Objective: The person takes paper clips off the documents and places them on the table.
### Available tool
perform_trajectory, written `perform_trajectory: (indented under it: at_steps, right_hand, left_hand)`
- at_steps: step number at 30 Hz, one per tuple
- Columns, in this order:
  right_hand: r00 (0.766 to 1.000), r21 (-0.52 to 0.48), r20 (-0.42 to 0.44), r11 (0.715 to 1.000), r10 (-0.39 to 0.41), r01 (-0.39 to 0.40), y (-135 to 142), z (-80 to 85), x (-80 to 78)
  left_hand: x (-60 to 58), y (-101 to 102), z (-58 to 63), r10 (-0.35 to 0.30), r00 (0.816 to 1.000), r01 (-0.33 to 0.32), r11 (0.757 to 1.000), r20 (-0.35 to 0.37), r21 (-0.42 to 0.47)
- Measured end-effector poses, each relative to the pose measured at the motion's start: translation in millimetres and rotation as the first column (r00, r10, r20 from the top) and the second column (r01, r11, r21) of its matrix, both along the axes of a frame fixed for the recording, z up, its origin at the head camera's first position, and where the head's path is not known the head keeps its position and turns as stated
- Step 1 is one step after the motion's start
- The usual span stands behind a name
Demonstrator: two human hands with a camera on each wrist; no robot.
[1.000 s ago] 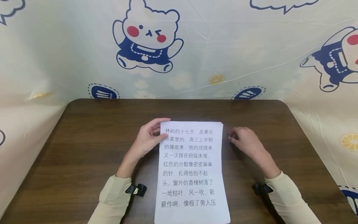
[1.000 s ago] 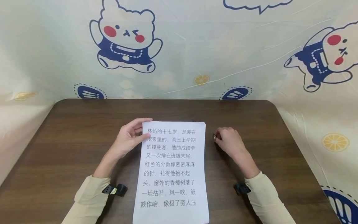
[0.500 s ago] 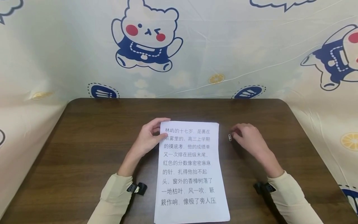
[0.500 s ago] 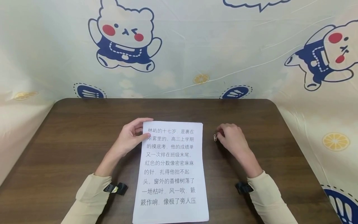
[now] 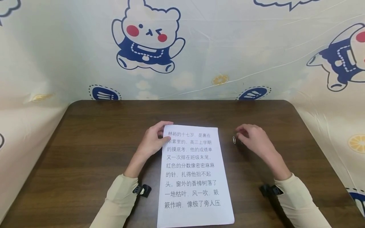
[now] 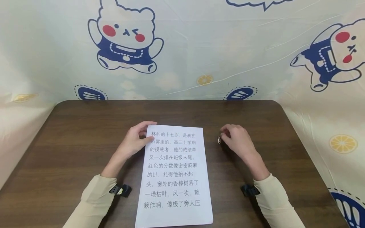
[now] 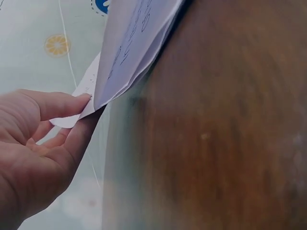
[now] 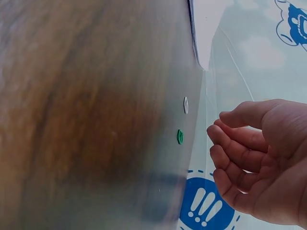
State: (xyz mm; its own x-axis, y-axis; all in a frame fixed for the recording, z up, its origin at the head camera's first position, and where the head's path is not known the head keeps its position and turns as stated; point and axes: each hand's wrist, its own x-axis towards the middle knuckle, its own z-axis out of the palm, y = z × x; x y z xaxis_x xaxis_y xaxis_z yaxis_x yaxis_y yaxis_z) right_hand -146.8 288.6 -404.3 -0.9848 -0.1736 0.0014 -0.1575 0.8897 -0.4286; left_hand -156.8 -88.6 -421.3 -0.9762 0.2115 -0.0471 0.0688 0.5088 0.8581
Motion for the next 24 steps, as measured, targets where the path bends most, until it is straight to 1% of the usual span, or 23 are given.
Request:
perform_trajectory:
  at_steps: [3, 9, 15, 20, 24]
  right_hand:
    - [1.0, -0.01, 0.013, 1.0, -0.002, 0.002, 0.1, 1.5, 0.3]
    - [0.999, -0.025, 0.035, 1.0, -0.003, 0.004, 0.7, 2.7, 2.2]
    - [0.999, -0.031, 0.046, 1.0, 0.003, -0.001, 0.7, 2.6, 3.9]
    - [0.999, -0.037, 0.033, 0.999, 0.011, -0.01, 0.1, 4.1, 4.3]
    - [1.0, -0.053, -0.018, 0.999, 0.006, -0.007, 0.9, 2.3, 4.1]
  left_hand:
    - [-0.1, 0.0, -0.4, -0.001, 1.0, 0.001, 0.999, 0.008, -0.033]
    - [-0.1, 3.2, 0.0, 0.007, 0.999, -0.001, 0.993, 0.045, -0.122]
    - [0.2, 7.4, 4.7, 0.018, 0.997, -0.001, 0.979, 0.08, -0.203]
    - [0.0, 7.5, 9.9, 0.011, 0.997, 0.008, 0.967, 0.075, -0.253]
    - [-0.9, 3.9, 13.2, 0.004, 0.999, 0.008, 0.965, 0.047, -0.261]
